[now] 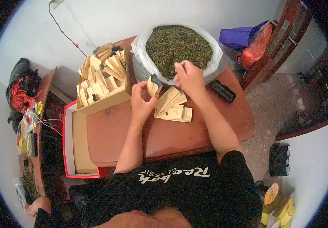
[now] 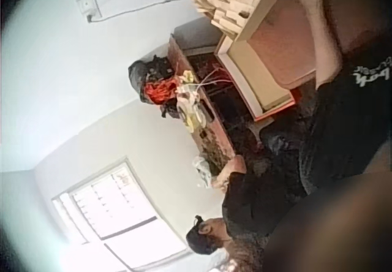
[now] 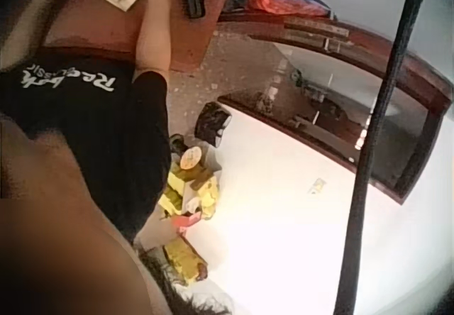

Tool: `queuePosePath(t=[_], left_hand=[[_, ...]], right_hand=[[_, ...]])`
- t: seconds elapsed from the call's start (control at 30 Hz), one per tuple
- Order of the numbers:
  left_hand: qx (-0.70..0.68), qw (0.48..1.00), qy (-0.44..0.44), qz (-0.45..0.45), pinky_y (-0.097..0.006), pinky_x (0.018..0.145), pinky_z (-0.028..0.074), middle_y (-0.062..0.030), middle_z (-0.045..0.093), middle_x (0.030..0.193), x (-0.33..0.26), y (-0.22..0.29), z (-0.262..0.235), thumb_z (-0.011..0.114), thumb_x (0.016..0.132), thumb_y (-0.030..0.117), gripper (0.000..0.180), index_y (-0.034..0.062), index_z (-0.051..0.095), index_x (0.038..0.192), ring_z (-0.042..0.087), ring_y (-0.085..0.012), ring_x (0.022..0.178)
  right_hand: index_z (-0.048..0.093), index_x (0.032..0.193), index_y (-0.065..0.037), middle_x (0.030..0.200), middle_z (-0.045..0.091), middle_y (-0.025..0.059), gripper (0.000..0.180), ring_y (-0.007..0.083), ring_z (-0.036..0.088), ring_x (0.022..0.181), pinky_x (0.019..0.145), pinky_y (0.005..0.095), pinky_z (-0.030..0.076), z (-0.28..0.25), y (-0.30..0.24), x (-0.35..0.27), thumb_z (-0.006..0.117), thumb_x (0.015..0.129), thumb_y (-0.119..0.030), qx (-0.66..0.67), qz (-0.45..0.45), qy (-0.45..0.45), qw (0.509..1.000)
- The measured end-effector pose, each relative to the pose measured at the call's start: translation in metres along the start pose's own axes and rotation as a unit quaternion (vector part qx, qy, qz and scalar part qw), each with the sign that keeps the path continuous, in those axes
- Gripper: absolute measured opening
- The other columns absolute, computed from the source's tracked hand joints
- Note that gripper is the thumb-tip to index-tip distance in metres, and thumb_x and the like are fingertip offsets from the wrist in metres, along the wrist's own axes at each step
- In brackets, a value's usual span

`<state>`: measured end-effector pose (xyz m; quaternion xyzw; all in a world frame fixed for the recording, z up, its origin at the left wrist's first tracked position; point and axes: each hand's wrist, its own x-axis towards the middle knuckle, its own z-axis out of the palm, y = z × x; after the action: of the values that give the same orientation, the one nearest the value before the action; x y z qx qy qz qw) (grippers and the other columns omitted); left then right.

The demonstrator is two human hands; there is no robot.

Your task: Scoop dried herbs into small paper sachets using a spoon.

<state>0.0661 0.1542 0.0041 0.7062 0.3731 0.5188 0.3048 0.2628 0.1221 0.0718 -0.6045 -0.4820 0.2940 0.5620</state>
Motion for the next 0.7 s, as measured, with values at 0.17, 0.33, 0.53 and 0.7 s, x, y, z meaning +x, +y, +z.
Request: queuePosePath(t=[0.17,0.33,0.53,0.7], left_hand=[[0.005,1.000,-0.003,0.001,-0.037,0.095,0.046,-0.0131,0.056,0.111,0.001,0.003,0.000,0.075,0.072,0.008,0.048,0.0020,0.058,0.117,0.057,-0.0286,0.106],[0.006,1.000,0.011,-0.004,-0.036,0.093,0.048,-0.0126,0.057,0.111,0.002,0.002,0.001,0.077,0.072,0.008,0.050,0.0026,0.059,0.118,0.058,-0.0281,0.106],[-0.001,1.000,0.001,-0.024,-0.037,0.091,0.049,-0.0127,0.058,0.111,0.001,0.007,0.001,0.077,0.071,0.008,0.050,0.0025,0.058,0.117,0.059,-0.0282,0.104],[0.033,0.999,-0.005,-0.014,-0.035,0.091,0.050,-0.0123,0.056,0.115,0.000,0.002,0.001,0.077,0.074,0.007,0.050,0.0014,0.057,0.120,0.061,-0.0257,0.105]], right_hand=[[0.057,0.095,-0.002,0.070,0.066,0.0074,0.025,0.0082,0.058,0.052,0.042,0.0209,0.043,0.015,0.015,0.007,0.052,0.102,-0.026,0.062,-0.030,0.067,0.995],[0.057,0.099,-0.003,0.072,0.066,0.0079,0.025,0.0077,0.056,0.052,0.041,0.0203,0.041,0.009,0.026,0.012,0.050,0.104,-0.026,0.123,-0.034,0.081,0.989],[0.057,0.100,-0.004,0.071,0.066,0.0063,0.022,0.0068,0.054,0.052,0.041,0.0199,0.039,-0.007,0.021,0.008,0.050,0.104,-0.025,0.176,-0.011,0.090,0.980],[0.057,0.099,-0.006,0.069,0.064,0.0063,0.021,0.0065,0.053,0.051,0.041,0.0197,0.038,-0.014,0.014,-0.001,0.050,0.104,-0.024,0.232,0.004,0.057,0.971]])
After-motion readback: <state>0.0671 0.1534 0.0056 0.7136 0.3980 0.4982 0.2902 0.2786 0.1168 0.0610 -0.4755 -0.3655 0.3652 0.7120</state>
